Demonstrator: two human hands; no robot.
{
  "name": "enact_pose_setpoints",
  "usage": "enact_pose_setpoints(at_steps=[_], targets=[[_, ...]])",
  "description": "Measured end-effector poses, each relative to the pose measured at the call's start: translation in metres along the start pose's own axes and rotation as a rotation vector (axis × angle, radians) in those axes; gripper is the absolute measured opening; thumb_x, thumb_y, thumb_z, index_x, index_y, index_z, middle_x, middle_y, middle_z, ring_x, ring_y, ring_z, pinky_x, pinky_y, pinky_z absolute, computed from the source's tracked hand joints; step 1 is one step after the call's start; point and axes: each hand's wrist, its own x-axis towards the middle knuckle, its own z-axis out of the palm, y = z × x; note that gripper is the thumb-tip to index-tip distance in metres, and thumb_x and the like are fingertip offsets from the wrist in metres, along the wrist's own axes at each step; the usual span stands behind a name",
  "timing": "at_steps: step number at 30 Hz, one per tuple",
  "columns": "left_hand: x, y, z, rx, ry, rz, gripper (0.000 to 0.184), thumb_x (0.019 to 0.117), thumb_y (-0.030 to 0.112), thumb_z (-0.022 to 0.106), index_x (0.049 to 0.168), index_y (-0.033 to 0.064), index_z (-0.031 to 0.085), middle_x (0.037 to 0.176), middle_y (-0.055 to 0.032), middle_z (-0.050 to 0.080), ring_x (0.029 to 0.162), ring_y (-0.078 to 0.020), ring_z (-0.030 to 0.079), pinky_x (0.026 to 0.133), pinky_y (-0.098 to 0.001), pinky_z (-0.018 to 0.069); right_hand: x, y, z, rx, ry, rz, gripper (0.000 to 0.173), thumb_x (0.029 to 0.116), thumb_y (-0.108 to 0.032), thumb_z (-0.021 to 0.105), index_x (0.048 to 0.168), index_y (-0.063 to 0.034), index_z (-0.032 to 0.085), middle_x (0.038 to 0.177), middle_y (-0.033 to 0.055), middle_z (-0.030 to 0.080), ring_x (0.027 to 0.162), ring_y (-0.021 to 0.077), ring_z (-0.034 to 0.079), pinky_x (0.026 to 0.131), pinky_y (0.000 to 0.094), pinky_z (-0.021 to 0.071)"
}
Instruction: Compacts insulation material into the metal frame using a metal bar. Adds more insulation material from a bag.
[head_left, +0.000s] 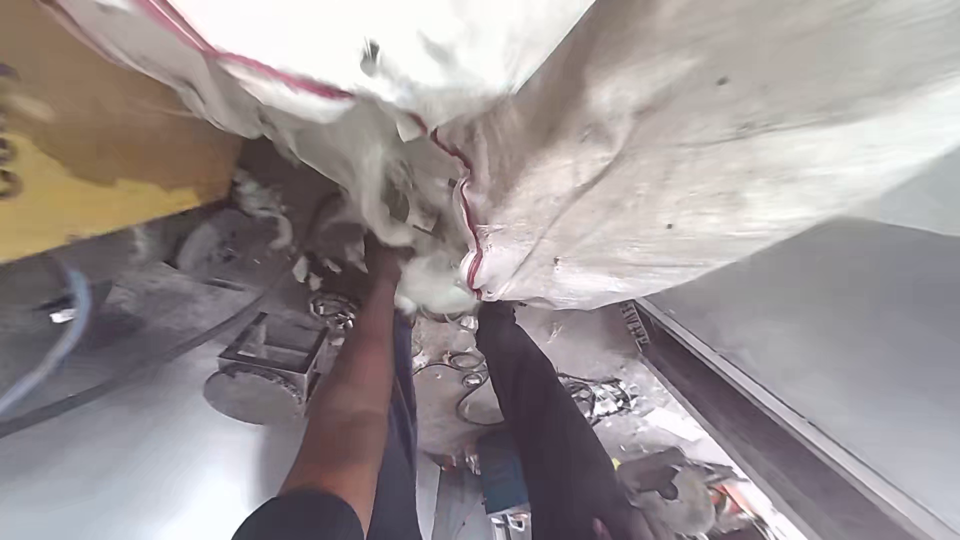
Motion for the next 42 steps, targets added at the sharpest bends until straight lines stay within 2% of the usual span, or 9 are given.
enact_pose_setpoints(at_steps=[3, 6, 10, 14, 21, 24, 33, 37, 42], targets=[[-0.055, 0.001, -0.028, -0.261, 0.045, -0.143, 0.048, 0.1014, 0.011, 0.060, 0.145, -0.0049, 0.048, 0.139, -0.0278, 0.057, 0.127, -0.0368, 0.058, 0.107, -0.0526, 0.0487, -0.002, 0.015, 0.006, 0.051, 0.057, -0.062, 0.044, 0.0988, -0.047, 0.055, 0.105, -0.0076, 0.075, 0.108, 0.0183, 0.070, 0.108, 0.0385, 0.065, 0.095, 0.0582, 0.0503], [-0.133, 0.017, -0.080, -0.151, -0.054, -0.171, 0.046, 0.1101, 0.018, 0.048, 0.149, -0.0066, 0.044, 0.148, -0.0283, 0.051, 0.138, -0.0355, 0.051, 0.114, -0.0504, 0.0426, 0.000, 0.028, 0.011, 0.073, 0.171, -0.137, 0.046, 0.0973, -0.048, 0.051, 0.100, -0.0083, 0.074, 0.104, 0.0164, 0.071, 0.103, 0.0379, 0.067, 0.090, 0.0578, 0.0524], [-0.231, 0.057, -0.142, 0.036, -0.027, 0.024, 0.050, 0.0991, 0.016, 0.069, 0.139, -0.0104, 0.054, 0.138, -0.0268, 0.060, 0.130, -0.0299, 0.058, 0.112, -0.0410, 0.0467, 0.018, 0.041, 0.000, 0.081, 0.118, -0.146, 0.047, 0.0995, -0.049, 0.048, 0.110, -0.0097, 0.072, 0.112, 0.0148, 0.072, 0.110, 0.0350, 0.068, 0.096, 0.0547, 0.0531], [-0.350, 0.126, -0.193, -0.009, 0.048, 0.126, 0.041, 0.1048, 0.010, 0.058, 0.139, -0.0123, 0.052, 0.139, -0.0277, 0.059, 0.129, -0.0273, 0.058, 0.112, -0.0380, 0.0457, 0.024, 0.049, -0.026, 0.140, -0.053, -0.098, 0.051, 0.1017, -0.050, 0.048, 0.131, -0.0110, 0.064, 0.133, 0.0165, 0.064, 0.126, 0.0355, 0.060, 0.105, 0.0570, 0.0474], [-0.478, 0.192, -0.246, -0.302, 0.048, 0.365, 0.039, 0.1058, 0.011, 0.055, 0.140, -0.0078, 0.051, 0.134, -0.0226, 0.061, 0.120, -0.0228, 0.062, 0.104, -0.0379, 0.0515, -0.022, 0.113, -0.029, 0.397, 0.050, -0.022, 0.046, 0.1007, -0.049, 0.052, 0.123, -0.0126, 0.068, 0.128, 0.0171, 0.066, 0.122, 0.0372, 0.062, 0.097, 0.0607, 0.0510], [-0.487, 0.203, -0.240, -0.534, 0.072, 0.507, 0.034, 0.1035, 0.007, 0.058, 0.133, -0.0077, 0.053, 0.120, -0.0229, 0.066, 0.106, -0.0232, 0.066, 0.092, -0.0380, 0.0571, -0.068, 0.161, -0.018, 0.499, 0.063, -0.002, 0.043, 0.1015, -0.044, 0.056, 0.123, -0.0089, 0.068, 0.125, 0.0196, 0.067, 0.118, 0.0383, 0.064, 0.098, 0.0623, 0.0507], [-0.597, 0.247, -0.174, -0.589, -0.201, 0.627, 0.041, 0.1092, 0.018, 0.048, 0.145, -0.0019, 0.047, 0.137, -0.0207, 0.060, 0.121, -0.0263, 0.061, 0.102, -0.0456, 0.0528, -0.211, 0.292, 0.125, 0.831, 0.067, 0.292, 0.044, 0.0985, -0.043, 0.057, 0.128, -0.0125, 0.068, 0.124, 0.0183, 0.070, 0.118, 0.0384, 0.065, 0.098, 0.0646, 0.0496], [-0.659, 0.261, -0.120, -0.634, -0.358, 0.625, 0.047, 0.1130, 0.034, 0.030, 0.148, 0.0054, 0.045, 0.139, -0.0155, 0.058, 0.121, -0.0226, 0.058, 0.100, -0.0465, 0.0517, -0.241, 0.327, 0.180, 0.872, -0.012, 0.323, 0.044, 0.0960, -0.043, 0.061, 0.122, -0.0089, 0.069, 0.121, 0.0205, 0.071, 0.116, 0.0398, 0.066, 0.096, 0.0661, 0.0501], [-0.741, 0.293, -0.050, -0.475, -0.542, 0.756, 0.057, 0.1131, 0.040, 0.015, 0.153, 0.0071, 0.038, 0.147, -0.0146, 0.052, 0.129, -0.0217, 0.053, 0.106, -0.0463, 0.0485, -0.255, 0.389, 0.149, 1.108, 0.272, 0.371, 0.041, 0.0976, -0.041, 0.062, 0.123, -0.0098, 0.069, 0.115, 0.0204, 0.072, 0.110, 0.0404, 0.068, 0.094, 0.0656, 0.0511]])
